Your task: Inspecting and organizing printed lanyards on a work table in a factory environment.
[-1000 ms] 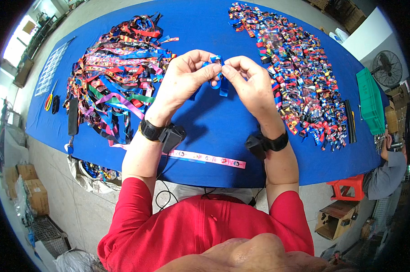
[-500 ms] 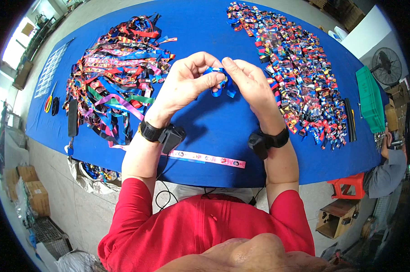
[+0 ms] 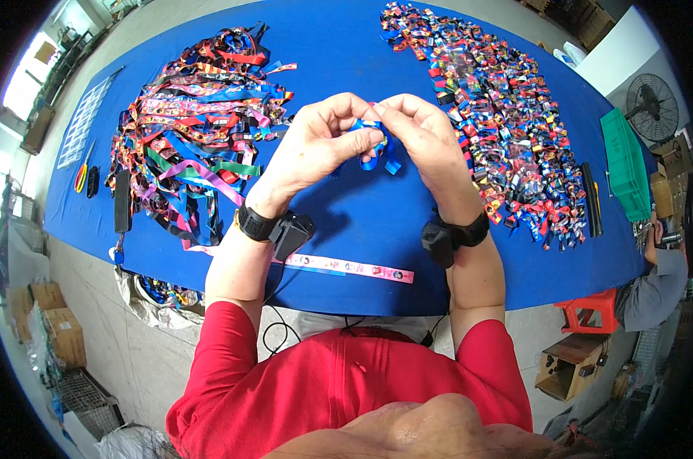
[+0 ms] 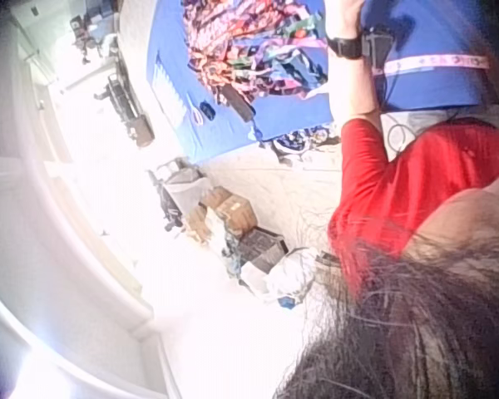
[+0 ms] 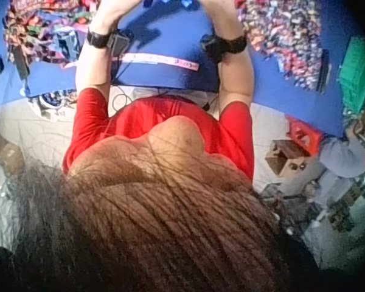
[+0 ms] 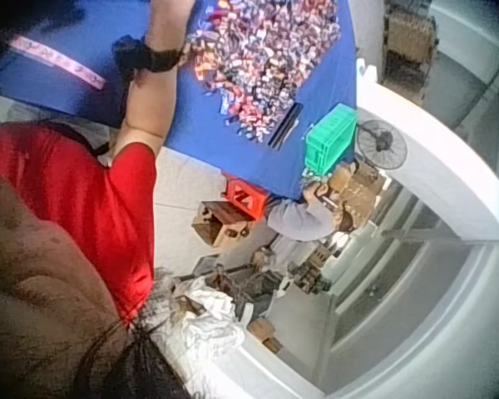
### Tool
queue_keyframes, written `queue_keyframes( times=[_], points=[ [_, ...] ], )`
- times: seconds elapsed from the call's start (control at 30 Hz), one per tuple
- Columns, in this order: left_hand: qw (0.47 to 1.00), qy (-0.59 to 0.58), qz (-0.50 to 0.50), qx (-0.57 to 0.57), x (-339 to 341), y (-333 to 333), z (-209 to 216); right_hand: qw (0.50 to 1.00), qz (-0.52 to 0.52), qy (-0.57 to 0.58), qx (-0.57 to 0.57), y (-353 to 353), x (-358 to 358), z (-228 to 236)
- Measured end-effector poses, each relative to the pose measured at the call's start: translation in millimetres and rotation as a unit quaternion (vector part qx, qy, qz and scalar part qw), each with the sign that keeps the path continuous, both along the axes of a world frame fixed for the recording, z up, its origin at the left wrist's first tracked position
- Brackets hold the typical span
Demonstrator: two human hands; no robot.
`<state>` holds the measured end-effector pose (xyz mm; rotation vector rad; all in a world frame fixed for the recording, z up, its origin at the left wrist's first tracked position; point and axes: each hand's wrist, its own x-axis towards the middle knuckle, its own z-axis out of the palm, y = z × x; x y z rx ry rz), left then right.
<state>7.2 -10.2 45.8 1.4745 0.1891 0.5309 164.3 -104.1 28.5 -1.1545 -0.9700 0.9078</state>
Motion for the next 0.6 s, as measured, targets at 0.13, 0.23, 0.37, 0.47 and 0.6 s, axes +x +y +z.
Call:
queue_keyframes(
  times=[0.13,0.23,0.37,0.47,0.6],
  points=[
    [0.999,-0.039,0.015,-0.012,1.4,3.9,-3.3,0.998,-0.038,-0.017,0.044,-1.3,-3.5,5.6],
    [0.998,-0.046,0.041,-0.024,1.0,5.1,-4.2,0.991,-0.077,-0.064,0.090,-0.2,-7.7,8.2],
    [0.997,-0.042,0.056,-0.021,1.2,7.1,-4.2,0.986,-0.096,-0.073,0.116,-1.3,-12.5,11.3],
    [0.996,-0.025,0.085,-0.015,0.6,5.6,-2.0,0.983,-0.111,-0.086,0.115,-3.0,-16.4,14.6],
    [0.995,-0.028,0.096,-0.010,3.0,6.3,-4.9,0.960,-0.159,-0.181,0.145,-1.8,-18.6,15.4]
  ],
)
